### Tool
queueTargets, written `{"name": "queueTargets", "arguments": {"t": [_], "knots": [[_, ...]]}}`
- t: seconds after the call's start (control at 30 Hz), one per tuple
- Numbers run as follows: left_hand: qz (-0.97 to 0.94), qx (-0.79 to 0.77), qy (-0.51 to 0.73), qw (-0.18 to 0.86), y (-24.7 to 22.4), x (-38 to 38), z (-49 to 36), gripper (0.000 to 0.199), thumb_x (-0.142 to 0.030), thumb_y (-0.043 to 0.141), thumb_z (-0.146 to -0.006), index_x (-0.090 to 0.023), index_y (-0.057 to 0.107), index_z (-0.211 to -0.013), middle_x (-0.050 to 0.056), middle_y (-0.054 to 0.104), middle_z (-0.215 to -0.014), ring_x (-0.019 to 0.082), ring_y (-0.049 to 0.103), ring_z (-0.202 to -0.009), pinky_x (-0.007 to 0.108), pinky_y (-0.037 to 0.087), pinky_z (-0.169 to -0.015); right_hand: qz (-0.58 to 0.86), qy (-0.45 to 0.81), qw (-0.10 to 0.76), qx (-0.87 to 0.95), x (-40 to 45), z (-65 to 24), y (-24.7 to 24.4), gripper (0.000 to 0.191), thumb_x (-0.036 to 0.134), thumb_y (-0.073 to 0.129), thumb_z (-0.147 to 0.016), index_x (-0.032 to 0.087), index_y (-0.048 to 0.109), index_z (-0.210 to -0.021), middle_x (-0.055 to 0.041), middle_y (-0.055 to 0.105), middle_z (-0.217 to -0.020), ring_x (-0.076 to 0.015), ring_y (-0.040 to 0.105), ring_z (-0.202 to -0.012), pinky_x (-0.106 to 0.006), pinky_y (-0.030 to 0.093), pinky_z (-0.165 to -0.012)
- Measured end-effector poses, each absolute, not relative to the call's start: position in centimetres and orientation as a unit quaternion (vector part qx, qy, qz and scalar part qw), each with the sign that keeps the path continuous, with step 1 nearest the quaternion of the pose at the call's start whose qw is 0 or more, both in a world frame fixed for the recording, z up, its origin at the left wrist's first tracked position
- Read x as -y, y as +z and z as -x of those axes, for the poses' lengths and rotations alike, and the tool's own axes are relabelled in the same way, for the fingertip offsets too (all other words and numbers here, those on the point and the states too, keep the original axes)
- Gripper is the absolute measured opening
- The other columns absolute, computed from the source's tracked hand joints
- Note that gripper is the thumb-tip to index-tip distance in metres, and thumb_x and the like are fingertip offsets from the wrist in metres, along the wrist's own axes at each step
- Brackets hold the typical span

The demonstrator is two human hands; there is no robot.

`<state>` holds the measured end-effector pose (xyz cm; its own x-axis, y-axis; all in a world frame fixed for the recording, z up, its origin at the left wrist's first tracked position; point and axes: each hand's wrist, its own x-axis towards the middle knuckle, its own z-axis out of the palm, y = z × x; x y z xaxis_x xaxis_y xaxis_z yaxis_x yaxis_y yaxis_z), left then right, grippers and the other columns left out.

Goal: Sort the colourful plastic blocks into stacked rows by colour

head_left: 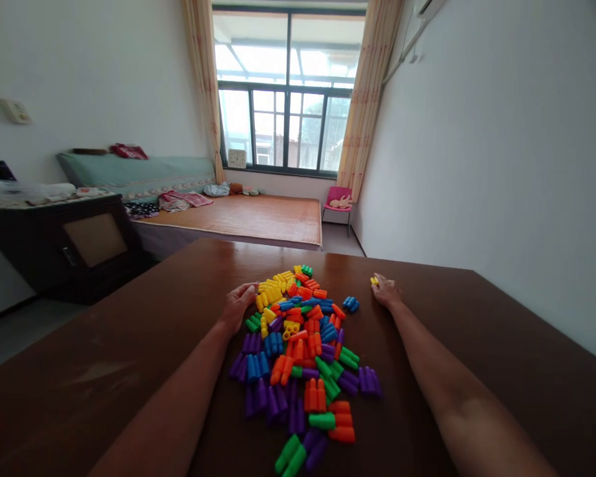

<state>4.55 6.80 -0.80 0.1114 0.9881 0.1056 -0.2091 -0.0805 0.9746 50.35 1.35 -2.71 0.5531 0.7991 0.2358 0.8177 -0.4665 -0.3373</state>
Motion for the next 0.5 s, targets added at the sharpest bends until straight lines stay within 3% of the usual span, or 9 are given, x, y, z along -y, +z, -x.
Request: {"name": "queueTargets", "arguments": {"t": [0.1, 0.23, 0.37, 0.5], "knots": [[-0.496, -0.382, 0.54, 0.562, -0.9, -6.7, -4.7, 0.039, -0.042, 0.07, -0.073, -0.013, 0.067, -0.098, 0.007, 0.074, -0.092, 0.02, 0.071, -0.081, 0.03, 0.058, -0.075, 0.872, -0.016, 0.193, 0.45, -2.8, -51.5, -2.9, 0.054, 0.037, 0.038, -0.088, 0.03, 0.045, -0.142, -0.0072, 0.044, -0.147, -0.0322, 0.041, -0.129, -0.058, 0.035, -0.1], [-0.516, -0.384, 0.538, 0.545, -1.3, -7.0, -5.0, 0.042, -0.045, 0.069, -0.073, -0.013, 0.067, -0.1, 0.008, 0.074, -0.093, 0.02, 0.07, -0.082, 0.031, 0.057, -0.075, 0.861, -0.058, 0.219, 0.455, -2.9, -51.7, -3.1, 0.061, 0.044, 0.043, -0.086, 0.028, 0.04, -0.145, -0.0095, 0.038, -0.15, -0.036, 0.037, -0.131, -0.06, 0.036, -0.098], [-0.519, -0.39, 0.543, 0.532, -1.6, -7.4, -5.1, 0.041, -0.047, 0.067, -0.074, -0.012, 0.068, -0.095, 0.009, 0.073, -0.095, 0.021, 0.069, -0.086, 0.031, 0.056, -0.078, 0.779, -0.117, 0.308, 0.534, -3.4, -46.1, -1.0, 0.055, 0.038, 0.043, -0.088, 0.018, 0.047, -0.139, -0.0143, 0.049, -0.14, -0.0332, 0.043, -0.126, -0.053, 0.038, -0.101], [-0.505, -0.392, 0.558, 0.528, -1.6, -7.3, -5.1, 0.041, -0.05, 0.068, -0.072, -0.013, 0.068, -0.091, 0.008, 0.072, -0.096, 0.02, 0.067, -0.086, 0.031, 0.055, -0.078, 0.577, -0.021, 0.313, 0.754, -5.3, -35.3, 2.4, 0.038, 0.035, 0.045, -0.093, 0.02, 0.059, -0.124, -0.0125, 0.06, -0.123, -0.0255, 0.054, -0.113, -0.042, 0.044, -0.098]]}}
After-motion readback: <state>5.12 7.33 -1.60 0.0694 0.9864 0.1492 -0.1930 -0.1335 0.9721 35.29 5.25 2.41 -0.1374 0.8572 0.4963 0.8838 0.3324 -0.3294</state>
